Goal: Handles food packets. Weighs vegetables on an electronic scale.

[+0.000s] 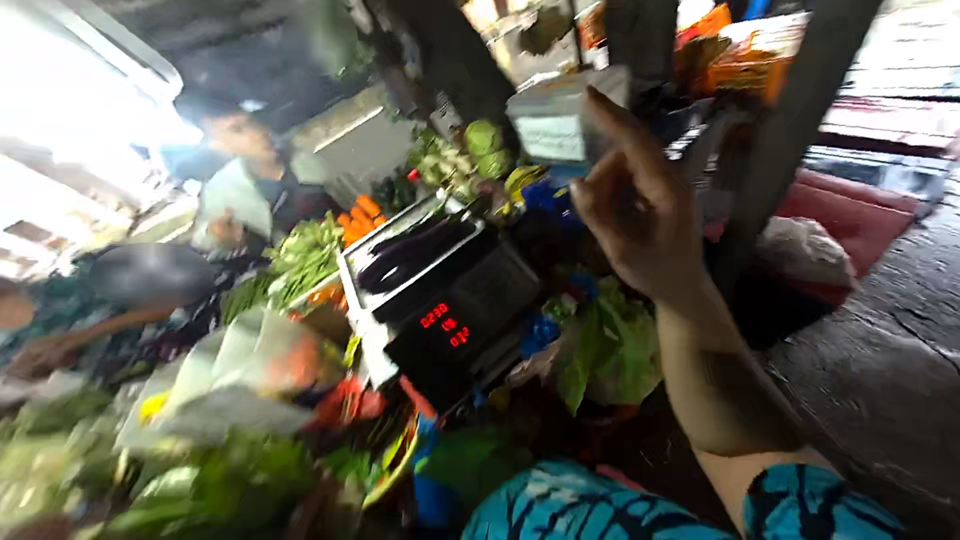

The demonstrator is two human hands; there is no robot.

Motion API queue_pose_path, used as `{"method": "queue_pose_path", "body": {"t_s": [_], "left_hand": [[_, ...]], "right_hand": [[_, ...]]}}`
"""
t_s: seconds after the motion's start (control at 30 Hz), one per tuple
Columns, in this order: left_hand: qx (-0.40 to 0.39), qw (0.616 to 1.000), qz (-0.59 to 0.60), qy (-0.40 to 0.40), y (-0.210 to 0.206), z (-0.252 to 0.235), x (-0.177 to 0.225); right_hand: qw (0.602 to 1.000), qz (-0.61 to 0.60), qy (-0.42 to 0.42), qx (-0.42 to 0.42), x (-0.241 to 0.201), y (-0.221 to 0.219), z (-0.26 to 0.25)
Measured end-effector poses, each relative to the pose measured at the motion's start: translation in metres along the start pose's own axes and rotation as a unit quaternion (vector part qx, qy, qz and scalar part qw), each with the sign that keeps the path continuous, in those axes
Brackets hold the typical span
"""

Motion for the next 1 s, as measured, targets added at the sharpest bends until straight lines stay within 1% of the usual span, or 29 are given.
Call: {"method": "queue_pose_path", "body": {"t_s": [0.03, 0.07, 0.13, 0.23, 0.3, 0.33, 0.4, 0.47, 0.57, 0.63, 0.73, 0.87, 1.0], "left_hand": [[0.005, 1.000, 0.029, -0.002, 0.006, -0.001, -0.010], [0.008, 0.999, 0.047, 0.001, 0.010, 0.000, -0.019], [0.016, 0.997, 0.076, 0.019, 0.015, 0.006, -0.030], [0.049, 0.992, 0.095, 0.065, 0.023, 0.016, -0.040], [0.084, 0.989, 0.089, 0.086, 0.028, 0.023, -0.043], [0.095, 0.987, 0.087, 0.092, 0.031, 0.026, -0.046], [0.101, 0.986, 0.086, 0.100, 0.035, 0.029, -0.052], [0.097, 0.985, 0.099, 0.108, 0.036, 0.031, -0.061], [0.097, 0.979, 0.120, 0.133, 0.033, 0.036, -0.074], [0.097, 0.974, 0.137, 0.151, 0.030, 0.039, -0.078], [0.085, 0.973, 0.146, 0.159, 0.030, 0.042, -0.078], [0.105, 0.971, 0.139, 0.164, 0.042, 0.047, -0.081], [0.129, 0.966, 0.142, 0.171, 0.051, 0.053, -0.082]], "right_hand": [[1.000, -0.003, 0.006, -0.022, 0.002, -0.016, 0.007], [0.999, -0.003, -0.005, -0.050, 0.010, -0.037, 0.020], [0.988, -0.005, -0.067, -0.136, 0.032, -0.087, 0.059], [0.947, -0.012, -0.144, -0.288, 0.059, -0.158, 0.131], [0.928, 0.000, -0.156, -0.339, 0.065, -0.188, 0.172], [0.925, 0.011, -0.154, -0.349, 0.065, -0.197, 0.186], [0.926, 0.030, -0.157, -0.342, 0.061, -0.211, 0.203], [0.922, 0.038, -0.189, -0.337, 0.058, -0.225, 0.208], [0.892, -0.011, -0.266, -0.364, 0.054, -0.249, 0.209], [0.890, -0.046, -0.298, -0.343, 0.049, -0.260, 0.213], [0.907, -0.031, -0.292, -0.301, 0.039, -0.270, 0.216], [0.917, 0.019, -0.295, -0.267, 0.029, -0.277, 0.219], [0.939, 0.053, -0.266, -0.210, 0.025, -0.284, 0.225]]}}
Point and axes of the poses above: each hand's wrist, its own z-axis away from the middle knuckle, its own y-axis out of the back of the hand, x = y × z, the point moved 5 cm from there along -z, towards the middle knuckle, and after that the axes turned 1 degree about -y, right-handed, at the moved point
